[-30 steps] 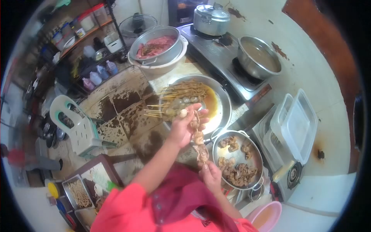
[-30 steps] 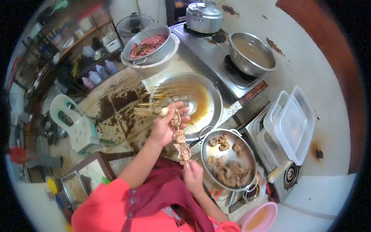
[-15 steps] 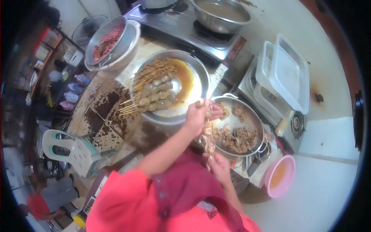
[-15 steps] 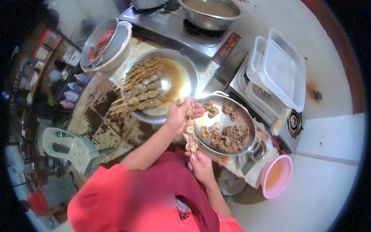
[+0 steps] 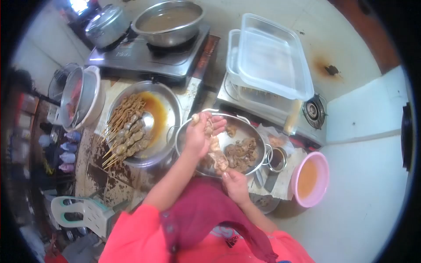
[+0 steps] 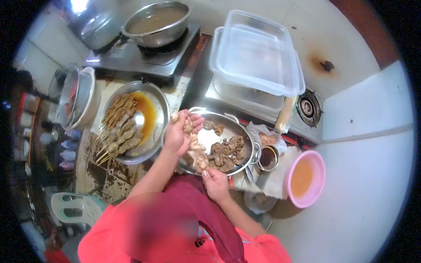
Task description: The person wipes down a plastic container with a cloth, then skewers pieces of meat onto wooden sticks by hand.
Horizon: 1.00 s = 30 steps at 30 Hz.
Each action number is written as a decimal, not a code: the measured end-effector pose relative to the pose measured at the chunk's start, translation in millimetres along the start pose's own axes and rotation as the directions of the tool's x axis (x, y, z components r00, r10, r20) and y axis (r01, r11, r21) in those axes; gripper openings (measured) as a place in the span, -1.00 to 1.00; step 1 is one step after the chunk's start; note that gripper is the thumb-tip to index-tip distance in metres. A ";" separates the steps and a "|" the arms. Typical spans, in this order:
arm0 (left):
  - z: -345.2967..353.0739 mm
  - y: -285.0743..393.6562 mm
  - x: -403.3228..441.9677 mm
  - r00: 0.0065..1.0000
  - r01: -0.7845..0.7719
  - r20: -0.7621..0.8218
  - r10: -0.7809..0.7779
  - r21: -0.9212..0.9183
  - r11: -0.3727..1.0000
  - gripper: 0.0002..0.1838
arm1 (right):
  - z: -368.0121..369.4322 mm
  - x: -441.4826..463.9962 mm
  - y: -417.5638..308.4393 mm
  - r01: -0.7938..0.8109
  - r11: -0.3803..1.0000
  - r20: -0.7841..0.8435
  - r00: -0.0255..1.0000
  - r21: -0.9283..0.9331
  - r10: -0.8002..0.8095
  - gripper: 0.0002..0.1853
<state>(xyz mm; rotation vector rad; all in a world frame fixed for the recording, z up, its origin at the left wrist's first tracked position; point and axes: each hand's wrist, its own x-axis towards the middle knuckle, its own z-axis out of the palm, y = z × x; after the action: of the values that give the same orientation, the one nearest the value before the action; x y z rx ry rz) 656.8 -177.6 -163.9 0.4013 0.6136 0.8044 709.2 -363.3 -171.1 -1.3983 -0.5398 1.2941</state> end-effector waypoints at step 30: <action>-12.7 -37.9 -25.8 0.998 0.062 0.008 -0.063 0.117 0.991 -0.80 | -27.3 -25.8 15.2 0.185 0.947 -0.057 0.977 -0.264 -0.206 -0.81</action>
<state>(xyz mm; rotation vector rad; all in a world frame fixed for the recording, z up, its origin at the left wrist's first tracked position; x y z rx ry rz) 655.3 -220.2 -185.2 0.4910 0.6614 0.7077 720.9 -401.0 -180.0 -1.5614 -0.7906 1.0267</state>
